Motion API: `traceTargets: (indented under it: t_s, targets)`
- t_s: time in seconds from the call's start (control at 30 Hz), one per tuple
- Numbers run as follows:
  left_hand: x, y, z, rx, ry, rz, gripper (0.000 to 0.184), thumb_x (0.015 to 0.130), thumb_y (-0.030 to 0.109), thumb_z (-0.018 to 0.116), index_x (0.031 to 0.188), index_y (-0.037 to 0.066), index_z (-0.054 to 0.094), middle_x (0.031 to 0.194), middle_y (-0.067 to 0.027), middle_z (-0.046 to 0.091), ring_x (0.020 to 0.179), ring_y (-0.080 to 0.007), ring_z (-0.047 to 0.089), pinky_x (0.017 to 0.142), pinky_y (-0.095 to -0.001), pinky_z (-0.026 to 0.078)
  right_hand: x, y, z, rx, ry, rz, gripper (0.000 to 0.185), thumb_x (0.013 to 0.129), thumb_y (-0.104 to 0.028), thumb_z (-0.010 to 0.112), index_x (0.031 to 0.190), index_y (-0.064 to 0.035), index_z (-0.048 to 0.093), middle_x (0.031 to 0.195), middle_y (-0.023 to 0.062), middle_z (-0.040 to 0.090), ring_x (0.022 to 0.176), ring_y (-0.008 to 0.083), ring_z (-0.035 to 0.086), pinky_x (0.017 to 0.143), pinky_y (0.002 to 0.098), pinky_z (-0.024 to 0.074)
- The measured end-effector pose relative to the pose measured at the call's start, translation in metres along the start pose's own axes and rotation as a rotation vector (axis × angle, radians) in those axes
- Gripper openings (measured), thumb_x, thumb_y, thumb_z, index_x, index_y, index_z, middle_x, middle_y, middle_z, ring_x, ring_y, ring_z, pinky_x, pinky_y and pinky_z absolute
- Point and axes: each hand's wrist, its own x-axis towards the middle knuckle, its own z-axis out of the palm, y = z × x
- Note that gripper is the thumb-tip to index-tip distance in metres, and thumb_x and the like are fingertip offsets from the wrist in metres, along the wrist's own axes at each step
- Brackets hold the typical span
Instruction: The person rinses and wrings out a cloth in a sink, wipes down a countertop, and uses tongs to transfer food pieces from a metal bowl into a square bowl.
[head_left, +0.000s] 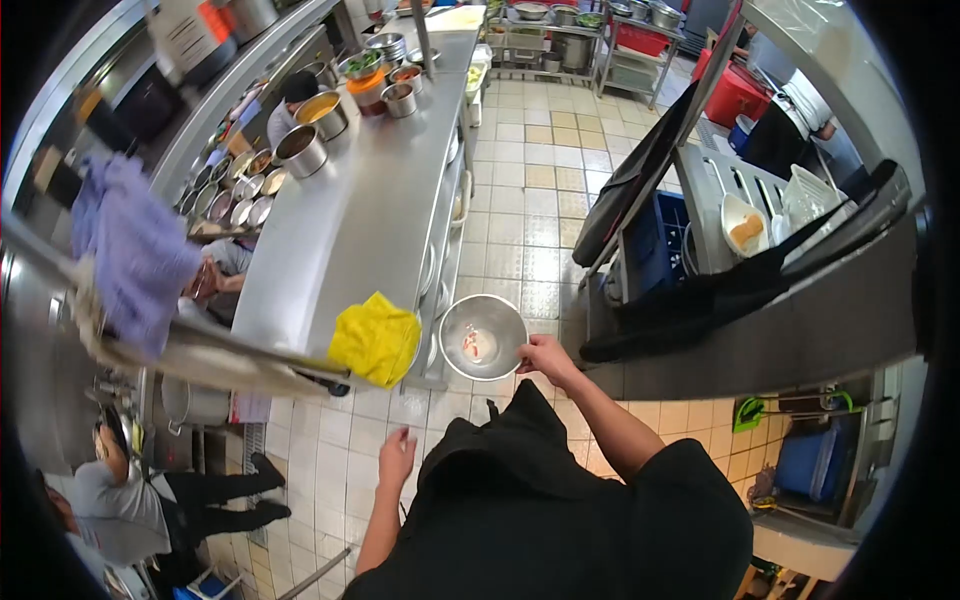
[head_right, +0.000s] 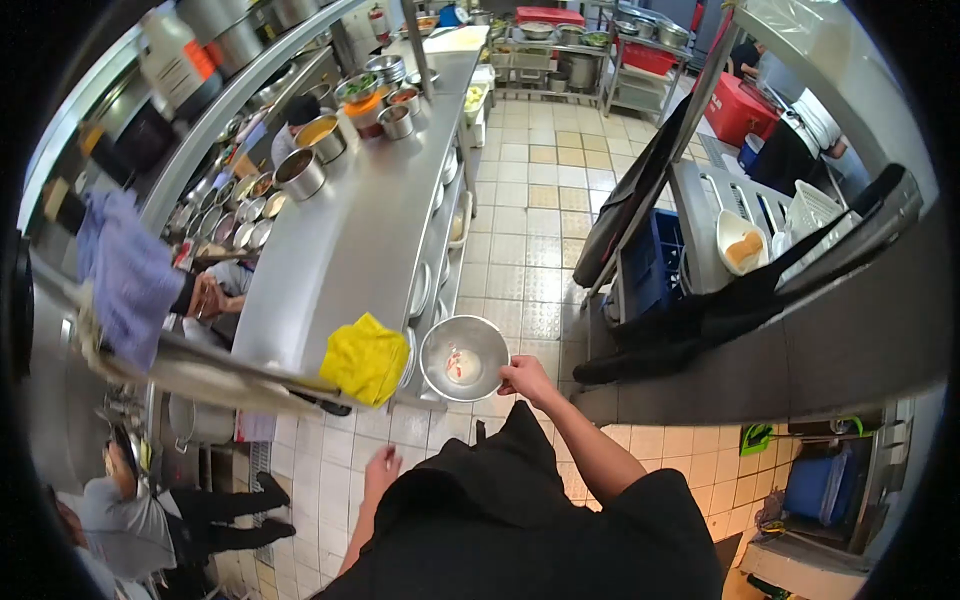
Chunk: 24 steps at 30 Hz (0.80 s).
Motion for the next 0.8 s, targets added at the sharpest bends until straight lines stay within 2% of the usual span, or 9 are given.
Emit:
traceTargets:
  t_s: [0.03, 0.1, 0.2, 0.3, 0.4, 0.53, 0.63, 0.67, 0.8]
  targets:
    - [0.036, 0.035, -0.005, -0.074, 0.072, 0.108, 0.038, 0.088, 0.027, 0.06, 0.113, 0.0, 0.061, 0.107, -0.0211, 0.065, 0.101, -0.0347, 0.062, 0.09, -0.0393, 0.048, 0.008, -0.01, -0.014, 0.019, 0.038, -0.013, 0.011, 0.081, -0.008, 0.059, 0.082, 0.003, 0.06, 0.073, 0.008, 0.061, 0.065, 0.0168, 0.064, 0.064, 0.0309, 0.0571]
    - [0.106, 0.079, -0.016, -0.015, 0.064, 0.214, 0.047, 0.089, 0.035, 0.059, 0.124, 0.004, 0.058, 0.118, -0.0205, 0.06, 0.119, -0.033, 0.052, 0.102, -0.0466, 0.037, 0.024, -0.031, -0.037, 0.056, 0.114, -0.039, 0.01, 0.081, -0.008, 0.057, 0.078, 0.0018, 0.057, 0.07, 0.0064, 0.059, 0.062, 0.0159, 0.063, 0.062, 0.0303, 0.0573]
    - [0.184, 0.101, -0.013, 0.626, 0.354, 0.157, 0.066, 0.087, 0.049, 0.056, 0.138, 0.007, 0.045, 0.143, -0.0206, 0.039, 0.136, -0.0384, 0.03, 0.109, -0.0599, 0.018, 0.061, -0.034, -0.073, 0.102, 0.171, -0.051, 0.011, 0.083, -0.009, 0.058, 0.084, 0.0017, 0.059, 0.074, 0.0049, 0.057, 0.063, 0.0167, 0.061, 0.068, 0.0329, 0.0572]
    - [0.245, 0.104, -0.006, 0.728, 0.267, -0.054, 0.085, 0.087, 0.064, 0.045, 0.149, 0.01, 0.026, 0.155, -0.0191, 0.018, 0.142, -0.0443, 0.009, 0.105, -0.0709, 0.002, 0.084, -0.05, -0.096, 0.2, 0.252, 0.023, 0.008, 0.081, -0.006, 0.057, 0.084, 0.0009, 0.059, 0.073, 0.0032, 0.054, 0.062, 0.0159, 0.06, 0.066, 0.0346, 0.0576]
    - [0.309, 0.128, -0.002, 0.732, 0.166, -0.032, 0.09, 0.087, 0.068, 0.038, 0.151, 0.008, 0.018, 0.157, -0.0196, 0.01, 0.142, -0.0463, 0.003, 0.104, -0.0721, 0.003, 0.12, -0.058, -0.127, 0.272, 0.302, 0.082, 0.008, 0.08, -0.004, 0.056, 0.085, 0.001, 0.059, 0.072, 0.0036, 0.054, 0.062, 0.0165, 0.061, 0.064, 0.036, 0.0578]
    - [0.426, 0.187, 0.018, 0.72, 0.217, -0.023, 0.088, 0.088, 0.067, 0.038, 0.15, 0.008, 0.02, 0.156, -0.0204, 0.011, 0.142, -0.0461, 0.005, 0.104, -0.0722, 0.005, 0.173, -0.115, -0.153, 0.338, 0.433, 0.178, 0.012, 0.08, -0.004, 0.056, 0.088, 0.0047, 0.057, 0.07, 0.0087, 0.055, 0.063, 0.0226, 0.063, 0.059, 0.0397, 0.0565]
    - [0.527, 0.226, 0.025, 0.739, 0.215, -0.069, 0.087, 0.089, 0.067, 0.037, 0.15, 0.008, 0.02, 0.156, -0.0205, 0.011, 0.142, -0.0457, 0.005, 0.104, -0.0722, 0.008, 0.231, -0.161, -0.181, 0.344, 0.418, 0.008, 0.014, 0.083, -0.007, 0.055, 0.089, 0.0045, 0.057, 0.081, 0.0146, 0.063, 0.068, 0.0246, 0.066, 0.065, 0.0383, 0.0581]
    - [0.551, 0.234, 0.026, 0.731, 0.216, -0.106, 0.087, 0.089, 0.067, 0.037, 0.15, 0.008, 0.02, 0.156, -0.0199, 0.011, 0.142, -0.0457, 0.005, 0.104, -0.0722, 0.008, 0.256, -0.166, -0.202, 0.305, 0.384, 0.015, 0.013, 0.083, -0.008, 0.054, 0.089, 0.0043, 0.057, 0.081, 0.0133, 0.063, 0.07, 0.0235, 0.065, 0.066, 0.0382, 0.0581]
    - [0.651, 0.281, 0.034, 0.751, 0.243, -0.196, 0.084, 0.09, 0.066, 0.036, 0.151, 0.009, 0.02, 0.157, -0.0179, 0.011, 0.142, -0.0449, 0.007, 0.105, -0.0713, 0.011, 0.335, -0.252, -0.239, 0.371, 0.497, -0.12, 0.013, 0.084, -0.01, 0.059, 0.084, 0.0025, 0.056, 0.076, 0.0057, 0.055, 0.065, 0.0191, 0.062, 0.067, 0.0367, 0.0585]
